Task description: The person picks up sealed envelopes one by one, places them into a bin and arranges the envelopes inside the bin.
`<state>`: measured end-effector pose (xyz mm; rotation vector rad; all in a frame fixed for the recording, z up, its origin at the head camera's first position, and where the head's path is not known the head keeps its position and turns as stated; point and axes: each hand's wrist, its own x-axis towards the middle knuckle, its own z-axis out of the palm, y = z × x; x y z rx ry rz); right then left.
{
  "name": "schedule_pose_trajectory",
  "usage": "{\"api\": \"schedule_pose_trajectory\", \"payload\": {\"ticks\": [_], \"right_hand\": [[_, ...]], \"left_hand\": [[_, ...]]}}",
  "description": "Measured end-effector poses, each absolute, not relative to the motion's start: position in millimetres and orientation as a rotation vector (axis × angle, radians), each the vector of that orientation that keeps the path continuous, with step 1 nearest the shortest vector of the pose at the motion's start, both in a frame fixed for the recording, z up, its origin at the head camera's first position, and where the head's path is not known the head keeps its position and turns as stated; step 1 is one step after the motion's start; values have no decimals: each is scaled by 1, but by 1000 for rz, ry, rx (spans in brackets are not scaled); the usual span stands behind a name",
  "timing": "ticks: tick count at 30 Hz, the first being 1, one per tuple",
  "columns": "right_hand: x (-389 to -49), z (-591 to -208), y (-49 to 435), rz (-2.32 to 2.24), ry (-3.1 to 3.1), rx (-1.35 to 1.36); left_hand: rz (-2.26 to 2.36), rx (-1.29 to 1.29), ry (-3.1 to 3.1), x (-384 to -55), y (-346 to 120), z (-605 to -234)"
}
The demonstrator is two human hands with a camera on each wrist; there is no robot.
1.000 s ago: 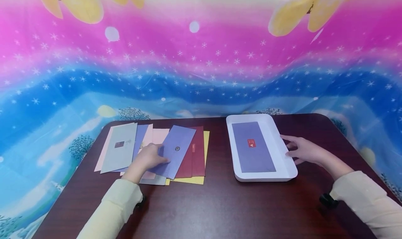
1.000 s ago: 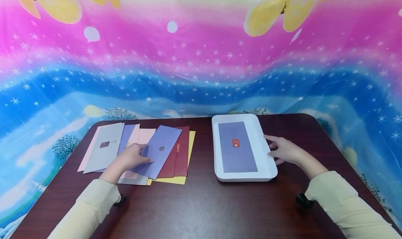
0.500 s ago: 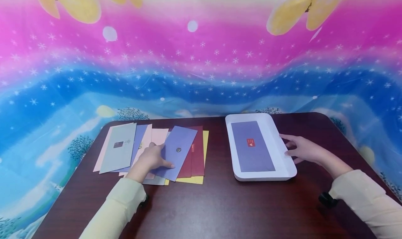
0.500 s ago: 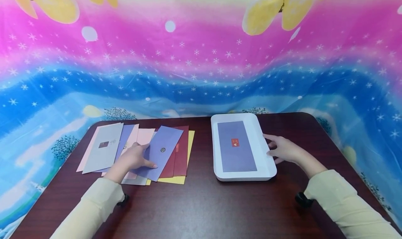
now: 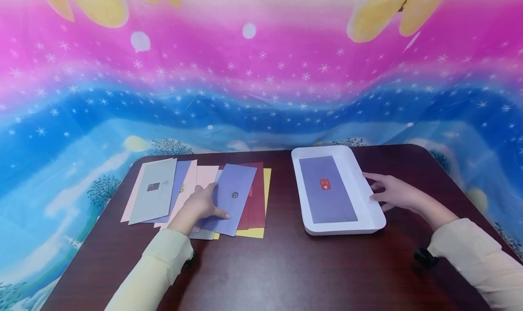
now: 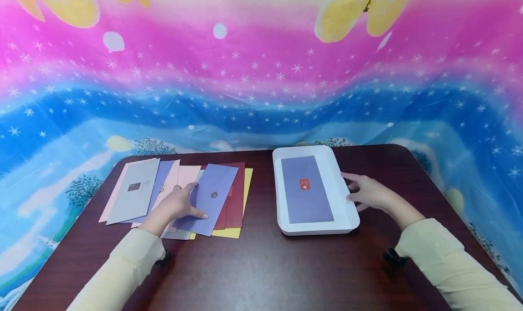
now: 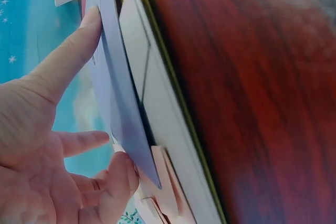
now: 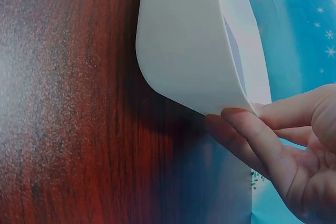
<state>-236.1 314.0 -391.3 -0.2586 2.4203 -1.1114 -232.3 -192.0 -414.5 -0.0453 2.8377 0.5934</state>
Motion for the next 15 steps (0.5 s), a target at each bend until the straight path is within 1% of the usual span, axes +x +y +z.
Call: {"api": "schedule_pose_trajectory", "payload": {"ticks": [8, 15], "right_hand": [[-235, -392, 315, -1157, 2405, -240], [-235, -393, 316, -1160, 2409, -228]], "left_hand": [[603, -70, 2829, -232, -188, -415], [569, -38, 2848, -232, -186, -413]]}}
